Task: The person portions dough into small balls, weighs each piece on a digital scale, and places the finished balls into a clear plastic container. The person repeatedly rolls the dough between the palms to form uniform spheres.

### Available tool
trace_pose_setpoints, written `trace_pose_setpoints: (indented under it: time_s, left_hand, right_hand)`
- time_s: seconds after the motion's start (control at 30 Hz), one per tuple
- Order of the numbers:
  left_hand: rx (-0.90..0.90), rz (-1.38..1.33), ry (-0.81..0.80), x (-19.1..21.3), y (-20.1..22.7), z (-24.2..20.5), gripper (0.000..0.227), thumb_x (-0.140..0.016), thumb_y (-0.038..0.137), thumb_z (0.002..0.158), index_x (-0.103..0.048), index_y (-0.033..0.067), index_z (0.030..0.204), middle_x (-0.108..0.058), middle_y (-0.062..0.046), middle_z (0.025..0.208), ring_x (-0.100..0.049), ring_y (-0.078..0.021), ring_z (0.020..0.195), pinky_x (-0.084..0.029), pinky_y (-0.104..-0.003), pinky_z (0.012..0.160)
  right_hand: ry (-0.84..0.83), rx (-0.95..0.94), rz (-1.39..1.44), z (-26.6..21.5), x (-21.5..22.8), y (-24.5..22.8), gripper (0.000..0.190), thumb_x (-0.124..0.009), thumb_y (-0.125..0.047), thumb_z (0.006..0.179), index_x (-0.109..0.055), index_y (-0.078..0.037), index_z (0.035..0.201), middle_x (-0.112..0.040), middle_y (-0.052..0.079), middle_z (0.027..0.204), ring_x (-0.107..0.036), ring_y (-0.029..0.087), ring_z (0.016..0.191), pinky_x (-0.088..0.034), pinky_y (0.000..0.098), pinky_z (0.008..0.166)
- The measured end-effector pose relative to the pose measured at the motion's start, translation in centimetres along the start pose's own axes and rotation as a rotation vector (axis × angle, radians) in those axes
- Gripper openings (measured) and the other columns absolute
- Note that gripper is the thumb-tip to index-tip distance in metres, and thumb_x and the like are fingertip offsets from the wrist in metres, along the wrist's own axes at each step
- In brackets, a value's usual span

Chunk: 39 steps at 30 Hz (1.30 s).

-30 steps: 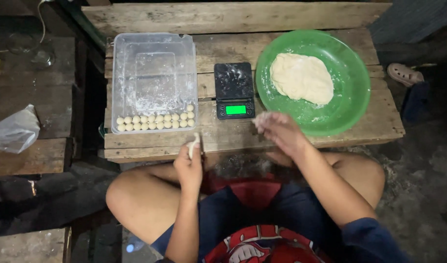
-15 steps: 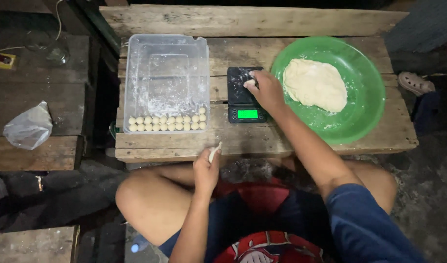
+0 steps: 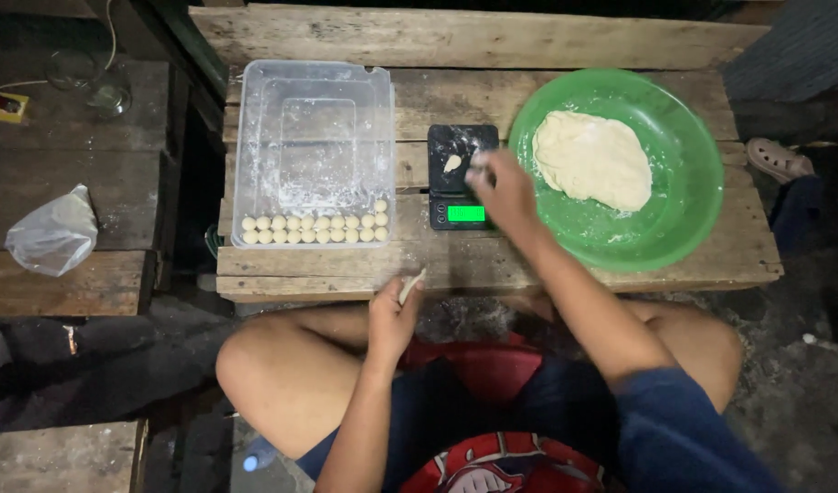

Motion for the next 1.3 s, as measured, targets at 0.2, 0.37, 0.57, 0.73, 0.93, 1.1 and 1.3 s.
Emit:
trace_pose_setpoints:
  time_s: [0.2, 0.37, 0.57, 0.73, 0.93, 1.1, 1.3]
  left_hand:
    - [-0.004, -0.229, -0.303, -1.9, 0.7, -0.7, 0.019, -0.070, 0.026, 0.098, -0.073, 0.0085, 0.090, -0.074, -0.008, 0.073, -0.065, -0.0169, 0.066, -0.055, -0.035, 0.066]
    - [-0.069, -0.326, -0.530, -5.4, -1.2, -2.5, 0.015, -0.075, 0.016, 0.091, -0.072, 0.0010, 0.093, -0.069, -0.012, 0.070, -0.062, -0.0191, 0.068, -0.054, -0.038, 0.061]
    - [0.011, -0.448, -0.545, -7.5, -2.7, -3.6, 0.017, -0.074, 0.014, 0.094, -0.072, -0.0025, 0.093, -0.068, -0.012, 0.068, -0.065, -0.0184, 0.061, -0.056, -0.031, 0.054]
    - [-0.041, -0.422, -0.553, -7.8, -2.4, -4.1, 0.012, -0.071, 0.013, 0.096, -0.073, 0.0019, 0.093, -0.067, -0.012, 0.063, -0.062, -0.0164, 0.050, -0.053, -0.028, 0.049]
    - [-0.099, -0.471, -0.584, -8.1, -4.5, -3.4, 0.023, -0.059, 0.017, 0.102, -0.071, 0.0019, 0.114, -0.073, -0.015, 0.074, -0.066, -0.0165, 0.053, -0.052, -0.025, 0.053]
    - [-0.154, -0.467, -0.531, -5.9, 1.0, -4.6, 0.053, -0.056, 0.009, 0.101, -0.036, -0.0052, 0.148, -0.072, -0.020, 0.082, -0.067, -0.0191, 0.056, -0.052, -0.026, 0.054]
    - [-0.075, -0.421, -0.521, -8.0, -4.0, -3.5, 0.025, -0.057, 0.019, 0.104, -0.062, 0.0017, 0.122, -0.073, -0.016, 0.078, -0.070, -0.0190, 0.057, -0.053, -0.026, 0.053]
  right_hand:
    - [-0.551, 0.126, 0.278, -10.4, 7.0, -11.1, 0.045, -0.068, -0.033, 0.095, -0.062, -0.003, 0.129, -0.071, 0.027, 0.115, -0.065, 0.049, 0.109, -0.050, 0.0605, 0.099]
    - [-0.432, 0.160, 0.285, -17.2, 6.8, -8.1, 0.025, -0.075, -0.024, 0.095, -0.073, -0.006, 0.111, -0.073, 0.012, 0.107, -0.072, 0.033, 0.105, -0.059, 0.0431, 0.092]
    - [-0.321, 0.068, 0.272, -20.4, 6.4, -4.7, 0.015, -0.076, -0.029, 0.094, -0.079, -0.015, 0.096, -0.075, 0.000, 0.102, -0.073, 0.023, 0.095, -0.061, 0.0362, 0.083]
    - [-0.385, 0.030, 0.262, -20.5, 6.4, -4.5, 0.018, -0.075, -0.032, 0.094, -0.080, -0.015, 0.097, -0.076, -0.001, 0.104, -0.073, 0.021, 0.097, -0.061, 0.0348, 0.084]
    - [-0.446, -0.133, 0.440, -17.9, 9.2, -6.6, 0.023, -0.072, -0.027, 0.095, -0.075, -0.005, 0.089, -0.075, 0.009, 0.098, -0.071, 0.029, 0.077, -0.060, 0.0409, 0.070]
    - [-0.491, -0.157, 0.454, -16.8, 10.0, -8.5, 0.022, -0.075, -0.024, 0.092, -0.071, -0.003, 0.087, -0.074, 0.012, 0.091, -0.070, 0.029, 0.068, -0.057, 0.0395, 0.059]
    - [-0.432, -0.207, 0.477, -16.8, 9.5, -9.1, 0.021, -0.068, -0.021, 0.099, -0.074, -0.002, 0.105, -0.075, 0.015, 0.104, -0.075, 0.034, 0.092, -0.061, 0.0410, 0.074]
Point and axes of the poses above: each hand's wrist, its own z-axis towards the middle knuckle, its own x-axis out of the back of the hand, y = z × x, the point moved 4 cm from there along z, towards the middle knuckle
